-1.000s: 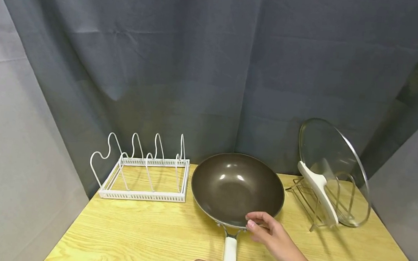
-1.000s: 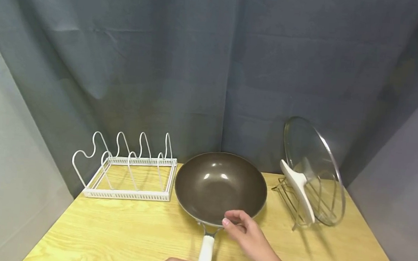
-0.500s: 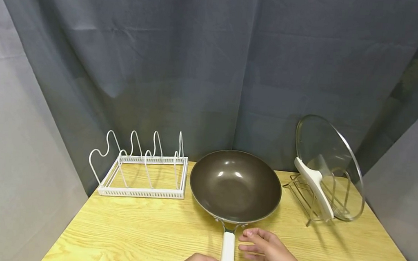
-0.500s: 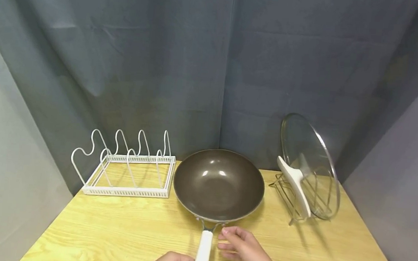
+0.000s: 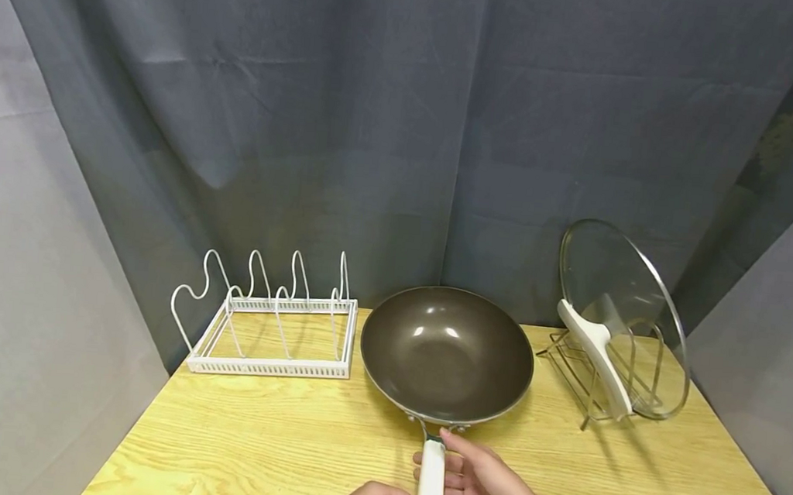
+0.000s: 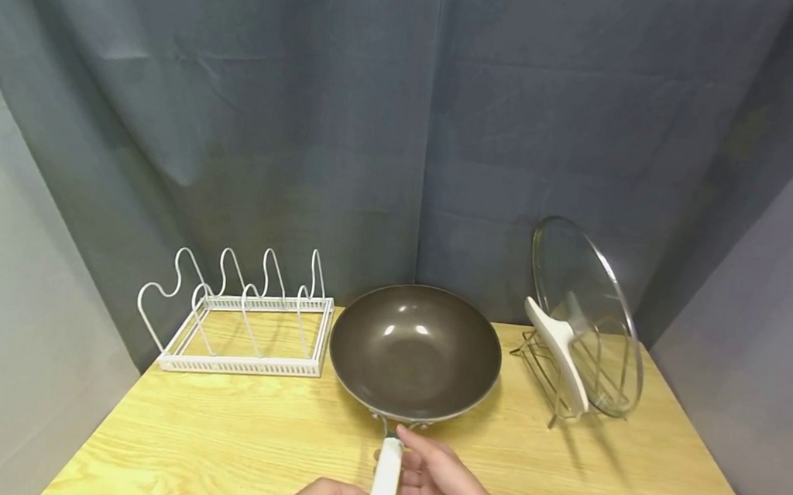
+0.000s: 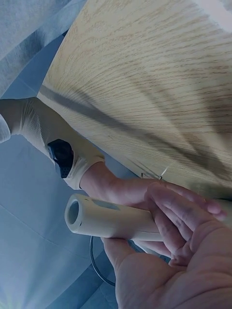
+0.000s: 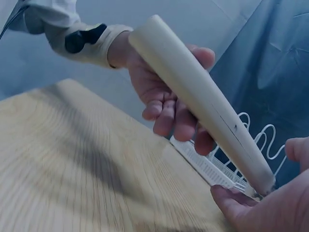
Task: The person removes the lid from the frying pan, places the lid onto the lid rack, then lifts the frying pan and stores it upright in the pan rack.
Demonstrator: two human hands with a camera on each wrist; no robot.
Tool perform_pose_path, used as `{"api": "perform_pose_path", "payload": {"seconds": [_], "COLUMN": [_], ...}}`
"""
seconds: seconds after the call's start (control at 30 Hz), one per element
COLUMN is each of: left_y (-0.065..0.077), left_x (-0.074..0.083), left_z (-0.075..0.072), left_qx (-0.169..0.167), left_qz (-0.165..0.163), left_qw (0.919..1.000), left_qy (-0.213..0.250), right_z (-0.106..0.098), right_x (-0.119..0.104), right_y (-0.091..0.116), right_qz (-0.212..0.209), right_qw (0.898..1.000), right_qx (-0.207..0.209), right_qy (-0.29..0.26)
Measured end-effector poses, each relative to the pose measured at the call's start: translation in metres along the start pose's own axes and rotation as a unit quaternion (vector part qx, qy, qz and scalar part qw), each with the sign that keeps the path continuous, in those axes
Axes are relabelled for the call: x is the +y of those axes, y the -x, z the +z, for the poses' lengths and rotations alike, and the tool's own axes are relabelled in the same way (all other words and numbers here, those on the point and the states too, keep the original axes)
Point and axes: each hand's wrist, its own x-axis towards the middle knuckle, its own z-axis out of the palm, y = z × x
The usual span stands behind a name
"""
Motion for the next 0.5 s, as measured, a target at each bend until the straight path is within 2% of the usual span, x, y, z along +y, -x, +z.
{"api": "perform_pose_path", "payload": {"seconds": [0.3, 0.37, 0.5], "left_y": [0.0, -0.001, -0.002], "left_x": [-0.002, -0.002, -0.002], "left_z": [0.003, 0.003, 0.004], "left_qx": [0.01, 0.011, 0.006], "left_qz": [0.021, 0.028, 0.023], "left_qw": [0.9994, 0.999, 0.9993], "left_qy": [-0.025, -0.032, -0.027], "right_z": [0.017, 0.021, 0.028], "right_x": [0.008, 0.01, 0.012], "right_y": [-0.015, -0.017, -0.021], "right_qz": [0.01, 0.004, -0.006], "right_qw": [0.997, 0.997, 0.997], "right_qx": [-0.009, -0.002, 0.03], "right_qy": [-0.07, -0.077, -0.076]}}
